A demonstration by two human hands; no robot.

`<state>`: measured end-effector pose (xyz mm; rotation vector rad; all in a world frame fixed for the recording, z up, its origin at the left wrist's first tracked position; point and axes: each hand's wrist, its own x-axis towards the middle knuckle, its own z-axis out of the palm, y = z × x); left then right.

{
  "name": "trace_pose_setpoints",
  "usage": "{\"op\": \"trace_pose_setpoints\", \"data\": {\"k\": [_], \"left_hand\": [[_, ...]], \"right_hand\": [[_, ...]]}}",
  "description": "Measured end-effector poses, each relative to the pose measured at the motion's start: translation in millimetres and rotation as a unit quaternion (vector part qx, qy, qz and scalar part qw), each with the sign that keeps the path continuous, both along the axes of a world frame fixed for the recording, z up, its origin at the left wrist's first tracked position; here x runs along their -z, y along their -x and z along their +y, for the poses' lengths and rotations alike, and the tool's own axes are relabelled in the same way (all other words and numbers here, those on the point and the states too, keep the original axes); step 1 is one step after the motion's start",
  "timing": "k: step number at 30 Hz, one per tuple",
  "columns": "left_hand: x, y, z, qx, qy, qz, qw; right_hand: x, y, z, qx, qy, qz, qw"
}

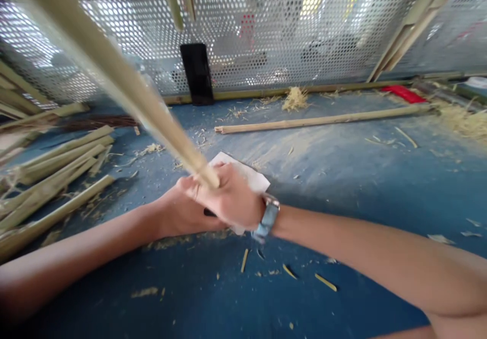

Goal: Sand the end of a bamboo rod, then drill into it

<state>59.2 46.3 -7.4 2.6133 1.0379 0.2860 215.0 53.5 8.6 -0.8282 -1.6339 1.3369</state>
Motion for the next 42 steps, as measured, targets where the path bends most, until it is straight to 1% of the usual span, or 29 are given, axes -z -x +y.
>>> {"op": "trace_pose_setpoints", "data": {"k": [3, 4, 5, 6, 7, 9, 10, 12, 14, 15, 16, 17, 19, 20, 21, 22, 25, 26, 27, 28, 31, 32, 33, 34, 37, 38, 39, 40, 42], "left_hand": [[0.0, 0.1, 0.3, 0.014, -0.006, 0.036, 0.999], [0.0, 0.3, 0.3, 0.015, -0.01, 0.044, 0.999], [0.0, 0.4, 0.1, 0.019, -0.015, 0.045, 0.999], [-0.1, 0.6, -0.2, 0.023, -0.023, 0.039, 0.999], [-0.2, 0.8, -0.6, 0.028, -0.031, 0.028, 0.999], [-0.1, 1.0, -1.2, 0.03, -0.044, 0.009, 0.999], [0.0, 0.9, -1.3, 0.029, -0.046, 0.007, 0.998], [0.3, 0.7, -0.9, 0.021, -0.039, 0.024, 0.999], [0.6, 0.6, -0.5, 0.015, -0.028, 0.046, 0.998], [0.6, 0.7, -0.6, 0.016, -0.026, 0.052, 0.998], [0.6, 0.9, -0.9, 0.019, -0.028, 0.05, 0.998], [0.6, 1.2, -1.3, 0.024, -0.033, 0.041, 0.998], [0.6, 1.7, -2.2, 0.029, -0.045, 0.02, 0.998], [0.7, 1.8, -2.4, 0.027, -0.049, 0.014, 0.998], [0.7, 1.7, -2.3, 0.023, -0.051, 0.012, 0.998], [0.8, 1.3, -1.8, 0.019, -0.05, 0.016, 0.998], [0.6, 0.0, 0.0, 0.004, -0.04, 0.045, 0.998], [0.5, -0.3, 0.3, 0.003, -0.037, 0.054, 0.998], [0.5, -0.3, 0.3, 0.003, -0.037, 0.058, 0.998], [0.4, -0.2, 0.0, 0.005, -0.039, 0.056, 0.998], [0.6, 0.8, -1.5, 0.018, -0.052, 0.035, 0.998], [0.8, 0.9, -1.7, 0.018, -0.053, 0.033, 0.998], [0.9, 0.9, -1.6, 0.016, -0.052, 0.036, 0.998], [1.1, 0.7, -1.2, 0.011, -0.049, 0.043, 0.998], [1.1, -0.2, 0.4, -0.002, -0.033, 0.068, 0.997], [1.0, -0.2, 0.7, 0.0, -0.029, 0.071, 0.997], [0.7, -0.1, 0.7, 0.004, -0.028, 0.068, 0.997], [0.4, 0.2, 0.6, 0.01, -0.03, 0.061, 0.998], [0.2, 1.0, 0.1, 0.02, -0.04, 0.04, 0.998]], "right_hand": [[2.0, -4.2, 12.4, 0.138, 0.039, 0.052, 0.988], [2.0, -4.2, 13.2, 0.167, 0.046, 0.064, 0.983], [1.8, -3.1, 11.1, 0.165, 0.054, 0.069, 0.982], [1.3, -1.0, 6.7, 0.135, 0.064, 0.065, 0.987], [0.8, 1.5, 1.3, 0.086, 0.079, 0.055, 0.992], [-0.2, 5.5, -5.7, 0.019, 0.077, 0.032, 0.996], [-0.5, 6.1, -4.9, 0.017, 0.065, 0.021, 0.998], [-0.7, 4.1, 4.1, 0.064, 0.048, 0.019, 0.997], [-0.5, 0.7, 13.3, 0.123, 0.066, 0.04, 0.989], [-0.5, -0.2, 14.2, 0.133, 0.078, 0.048, 0.987], [-0.7, -0.3, 11.9, 0.124, 0.082, 0.047, 0.988], [-0.9, 0.4, 7.1, 0.097, 0.076, 0.035, 0.992], [-1.6, 2.9, -3.4, 0.016, 0.036, -0.003, 0.999], [-1.8, 3.9, -5.8, -0.012, 0.016, -0.018, 1.0], [-1.8, 4.4, -4.7, -0.023, 0.007, -0.023, 0.999], [-1.7, 4.1, -0.3, -0.014, 0.017, -0.016, 1.0], [-0.5, 1.1, 19.5, 0.078, 0.12, 0.059, 0.988], [-0.2, 0.5, 22.4, 0.096, 0.141, 0.079, 0.982], [-0.1, 0.7, 21.6, 0.101, 0.142, 0.086, 0.981], [-0.2, 1.6, 17.2, 0.089, 0.125, 0.08, 0.985], [-1.3, 6.2, -2.1, -0.002, 0.05, 0.033, 0.998], [-1.8, 6.9, -4.4, -0.019, 0.048, 0.026, 0.998], [-2.0, 6.6, -3.0, -0.017, 0.056, 0.028, 0.998], [-2.1, 5.2, 1.9, 0.005, 0.072, 0.038, 0.997], [-1.1, -1.5, 20.4, 0.12, 0.101, 0.088, 0.984], [-0.8, -2.6, 21.9, 0.135, 0.099, 0.093, 0.981], [-0.8, -2.5, 19.6, 0.127, 0.1, 0.089, 0.983], [-0.9, -1.3, 14.1, 0.099, 0.102, 0.077, 0.987], [-1.9, 2.8, 1.3, 0.022, 0.107, 0.05, 0.993]]}}
